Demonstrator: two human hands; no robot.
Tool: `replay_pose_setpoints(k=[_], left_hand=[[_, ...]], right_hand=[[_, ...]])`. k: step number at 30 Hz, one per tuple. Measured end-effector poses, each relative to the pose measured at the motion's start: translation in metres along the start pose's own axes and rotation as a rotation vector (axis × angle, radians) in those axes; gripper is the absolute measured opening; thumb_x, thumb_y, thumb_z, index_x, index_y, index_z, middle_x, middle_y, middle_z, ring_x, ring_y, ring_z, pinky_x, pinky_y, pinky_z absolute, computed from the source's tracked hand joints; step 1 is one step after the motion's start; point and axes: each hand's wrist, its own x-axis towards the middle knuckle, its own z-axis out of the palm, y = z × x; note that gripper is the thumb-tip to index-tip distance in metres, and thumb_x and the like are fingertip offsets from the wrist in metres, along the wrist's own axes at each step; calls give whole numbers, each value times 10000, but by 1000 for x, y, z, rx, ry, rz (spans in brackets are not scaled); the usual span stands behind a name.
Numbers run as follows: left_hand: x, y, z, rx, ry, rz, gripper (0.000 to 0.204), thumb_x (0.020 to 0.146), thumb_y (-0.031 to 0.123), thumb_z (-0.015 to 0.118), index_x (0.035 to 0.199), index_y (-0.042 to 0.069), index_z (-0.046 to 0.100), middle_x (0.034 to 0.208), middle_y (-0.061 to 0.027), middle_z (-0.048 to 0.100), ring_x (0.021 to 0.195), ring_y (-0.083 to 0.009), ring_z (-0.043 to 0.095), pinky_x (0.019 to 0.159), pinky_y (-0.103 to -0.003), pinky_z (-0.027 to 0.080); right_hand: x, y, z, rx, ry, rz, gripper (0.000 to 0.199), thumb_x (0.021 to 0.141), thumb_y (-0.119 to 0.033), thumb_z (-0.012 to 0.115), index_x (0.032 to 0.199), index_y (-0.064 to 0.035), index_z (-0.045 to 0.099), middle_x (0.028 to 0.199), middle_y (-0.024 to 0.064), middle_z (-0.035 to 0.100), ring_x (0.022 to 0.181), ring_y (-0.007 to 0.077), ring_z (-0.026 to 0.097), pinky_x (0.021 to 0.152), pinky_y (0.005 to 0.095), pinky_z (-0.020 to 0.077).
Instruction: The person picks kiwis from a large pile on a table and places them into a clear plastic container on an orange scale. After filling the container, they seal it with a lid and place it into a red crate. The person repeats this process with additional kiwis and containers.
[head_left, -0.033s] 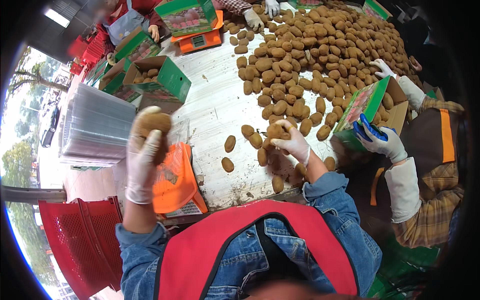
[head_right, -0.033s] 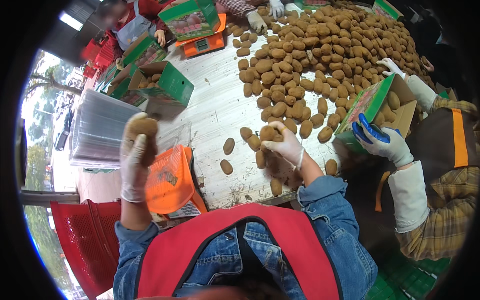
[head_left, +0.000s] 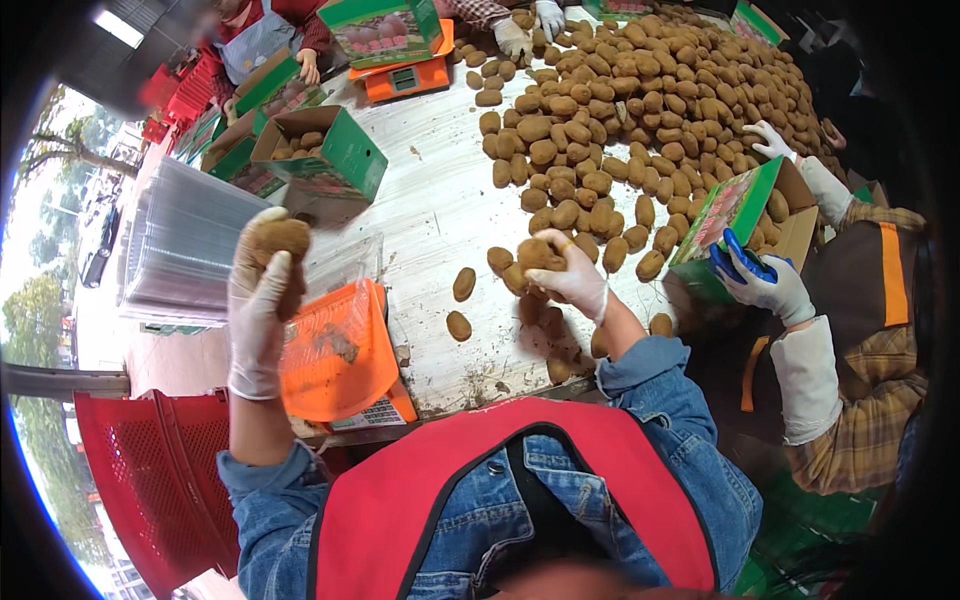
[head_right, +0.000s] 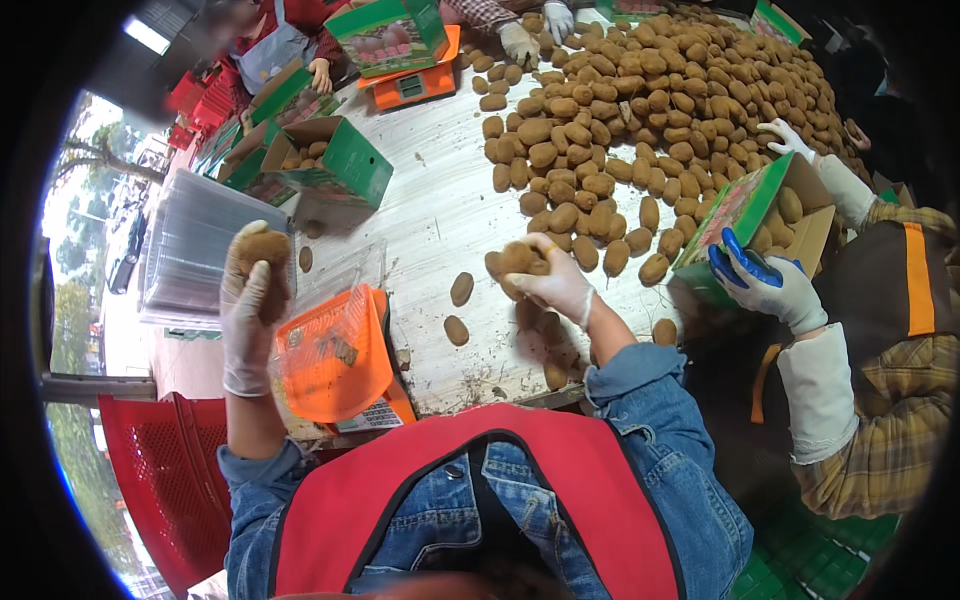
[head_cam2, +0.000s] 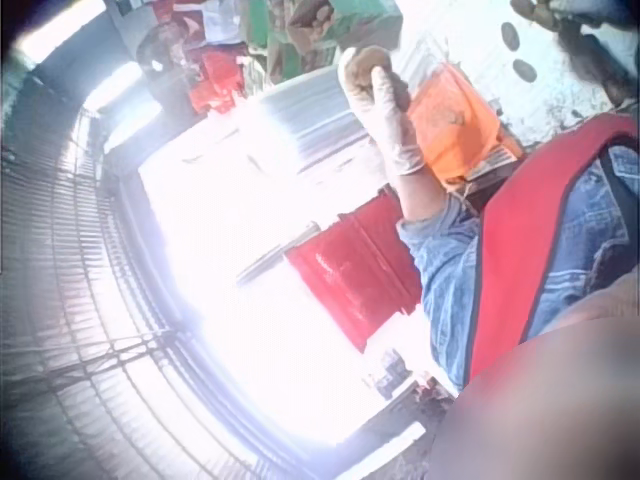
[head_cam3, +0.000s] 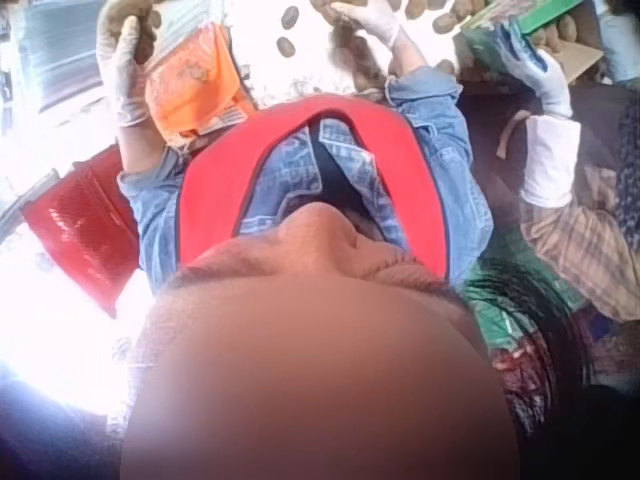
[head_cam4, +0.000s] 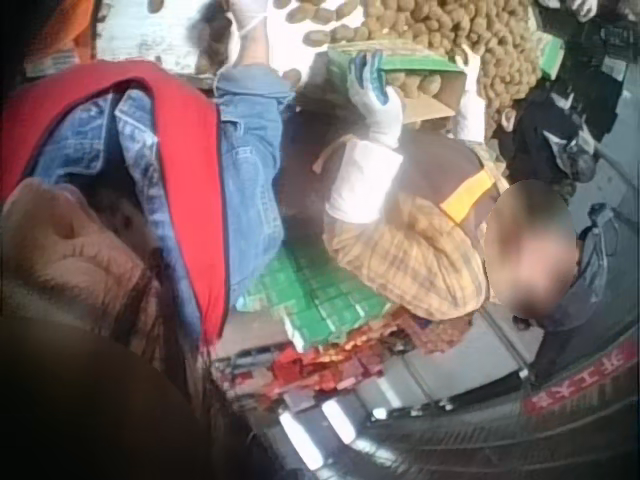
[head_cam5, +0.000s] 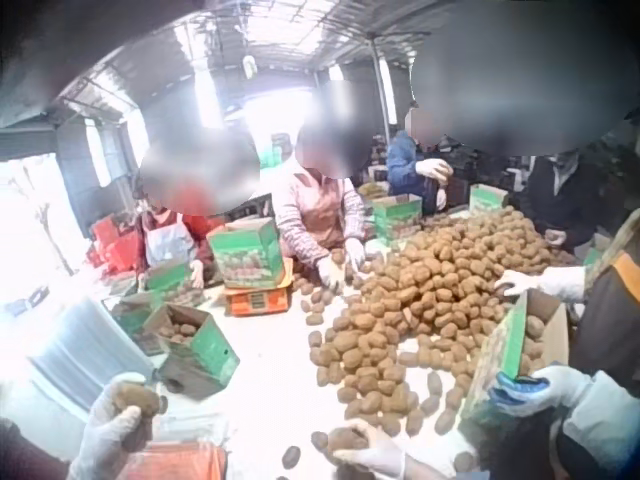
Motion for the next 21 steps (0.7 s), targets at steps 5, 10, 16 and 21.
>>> replay_pose_setpoints(k=[5, 10, 16, 21], left_hand=[[13, -71, -147, 512, -60, -198, 384, 948, 93, 683, 1328, 116, 632, 1045, -9, 692, 731, -52, 587, 594, -196, 476], [-73, -144, -182, 839, -664, -592, 414, 842, 144, 743, 1227, 8, 675, 1092, -94, 738, 977, -193, 684, 909, -333, 539], [-154, -142, -187, 343, 56, -731, 391, 919, 199, 733, 1257, 52, 603, 868, 17, 614, 686, -88, 583, 614, -252, 470], [-139, -104, -119, 46, 301, -224, 188, 1063, 160, 548, 1216, 64, 600, 805, 32, 531, 664, -45, 468, 587, -196, 403]], right_hand=[[92, -48, 192, -69, -213, -438, 562, 772, -240, 863, 1229, -90, 573, 1052, 90, 670, 968, 227, 669, 909, 350, 547], [98, -15, 324, -751, -436, -527, 581, 757, -246, 825, 1252, -102, 558, 1286, 204, 566, 1183, 416, 589, 1012, 446, 489], [40, 53, 333, -1153, -762, -380, 767, 764, -250, 840, 1445, -132, 510, 1552, 273, 368, 1248, 453, 579, 1051, 475, 500], [17, 36, 291, -402, -650, -286, 802, 870, -197, 779, 1549, -103, 363, 1428, 139, 505, 1148, 232, 620, 991, 363, 520]])
